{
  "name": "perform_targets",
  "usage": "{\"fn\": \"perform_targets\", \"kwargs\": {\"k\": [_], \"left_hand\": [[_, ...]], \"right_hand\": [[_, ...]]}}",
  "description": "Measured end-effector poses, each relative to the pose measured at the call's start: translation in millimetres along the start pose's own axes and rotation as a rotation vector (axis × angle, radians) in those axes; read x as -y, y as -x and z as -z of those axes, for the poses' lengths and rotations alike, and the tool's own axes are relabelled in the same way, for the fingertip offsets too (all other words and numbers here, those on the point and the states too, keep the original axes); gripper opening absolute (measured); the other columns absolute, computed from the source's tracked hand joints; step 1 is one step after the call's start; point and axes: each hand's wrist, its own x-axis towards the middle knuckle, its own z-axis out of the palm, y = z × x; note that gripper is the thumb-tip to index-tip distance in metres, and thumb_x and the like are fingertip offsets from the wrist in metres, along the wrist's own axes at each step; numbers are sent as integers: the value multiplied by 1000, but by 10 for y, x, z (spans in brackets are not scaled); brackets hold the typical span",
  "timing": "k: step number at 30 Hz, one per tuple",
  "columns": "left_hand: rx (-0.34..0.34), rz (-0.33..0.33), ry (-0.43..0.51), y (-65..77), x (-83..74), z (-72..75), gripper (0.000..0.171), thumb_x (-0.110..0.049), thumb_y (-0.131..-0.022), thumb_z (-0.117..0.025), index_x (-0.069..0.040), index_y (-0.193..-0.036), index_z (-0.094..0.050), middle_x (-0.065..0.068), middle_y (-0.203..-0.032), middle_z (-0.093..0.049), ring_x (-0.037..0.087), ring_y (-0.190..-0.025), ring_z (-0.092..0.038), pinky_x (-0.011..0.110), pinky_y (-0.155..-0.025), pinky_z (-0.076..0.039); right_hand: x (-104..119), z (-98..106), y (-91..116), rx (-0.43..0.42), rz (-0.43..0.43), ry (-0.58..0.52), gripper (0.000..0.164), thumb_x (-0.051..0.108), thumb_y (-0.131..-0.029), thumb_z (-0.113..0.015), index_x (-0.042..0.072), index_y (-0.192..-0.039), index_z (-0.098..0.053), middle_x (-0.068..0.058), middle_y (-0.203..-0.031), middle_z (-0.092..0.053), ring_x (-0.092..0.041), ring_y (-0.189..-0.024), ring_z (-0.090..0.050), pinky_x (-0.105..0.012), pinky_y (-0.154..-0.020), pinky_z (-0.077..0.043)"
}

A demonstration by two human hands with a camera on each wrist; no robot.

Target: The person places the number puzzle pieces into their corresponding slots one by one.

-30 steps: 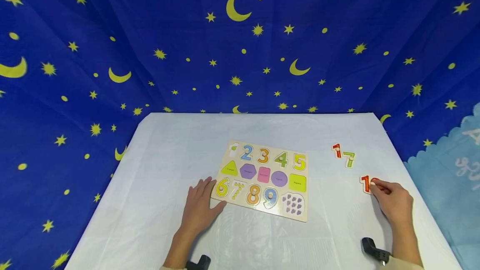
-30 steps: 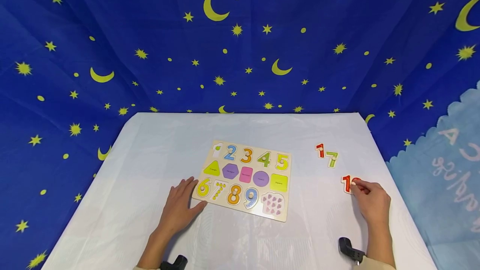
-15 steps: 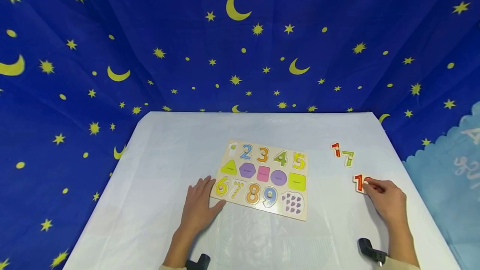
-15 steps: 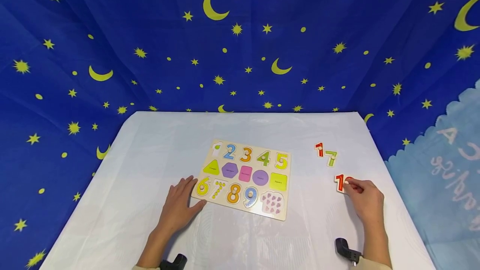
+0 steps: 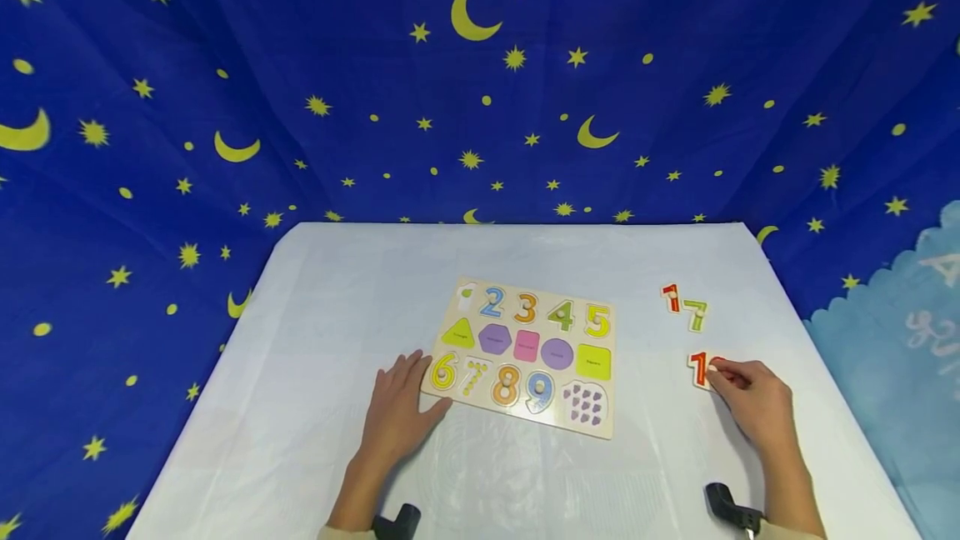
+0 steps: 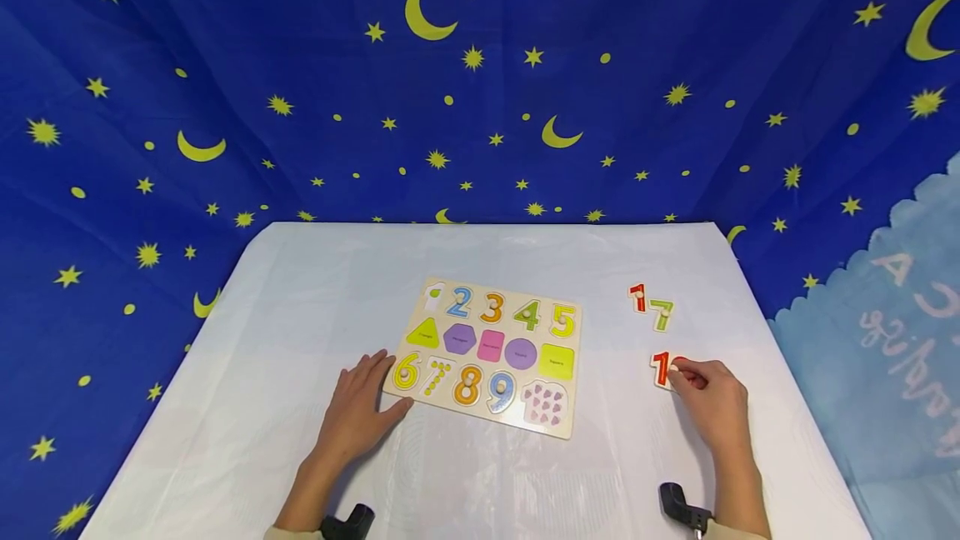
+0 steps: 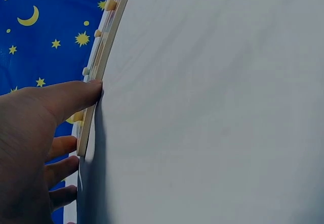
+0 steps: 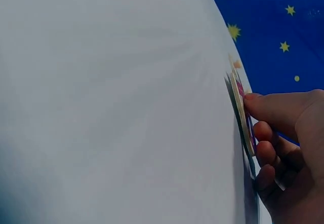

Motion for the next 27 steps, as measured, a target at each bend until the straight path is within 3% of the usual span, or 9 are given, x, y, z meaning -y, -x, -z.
{"fn": "perform_targets", "kwargs": {"k": [14,20,27], "left_hand": [[47,24,6,-3,-15,23,78,-53,-83,-66,-12,-146,-41,6,-153,-33,28,-143,-18,50,-116,-4],[30,20,2,4,-30,27,78,-51,-82,-68,-12,-144,-43,7,-152,-35,30,-143,-20,51,-116,-6],[16,17,4,12,-33,32,77,-49,-82,-69,-11,-144,-44,8,-151,-36,31,-142,-21,52,-115,-8]], "right_hand": [[172,-71,24,-3,119,-20,28,22,-85,-73,1,-104,-72,-7,-87,-60,-18,-75,-50,-21,-55,-39],[274,-97,34,40,119,-40,29,25,-86,-72,2,-105,-72,-6,-88,-60,-19,-76,-50,-22,-54,-40],[375,-137,38,36,186,-58,25,24,-85,-74,5,-102,-74,-3,-84,-59,-17,-73,-49,-22,-52,-39]]}}
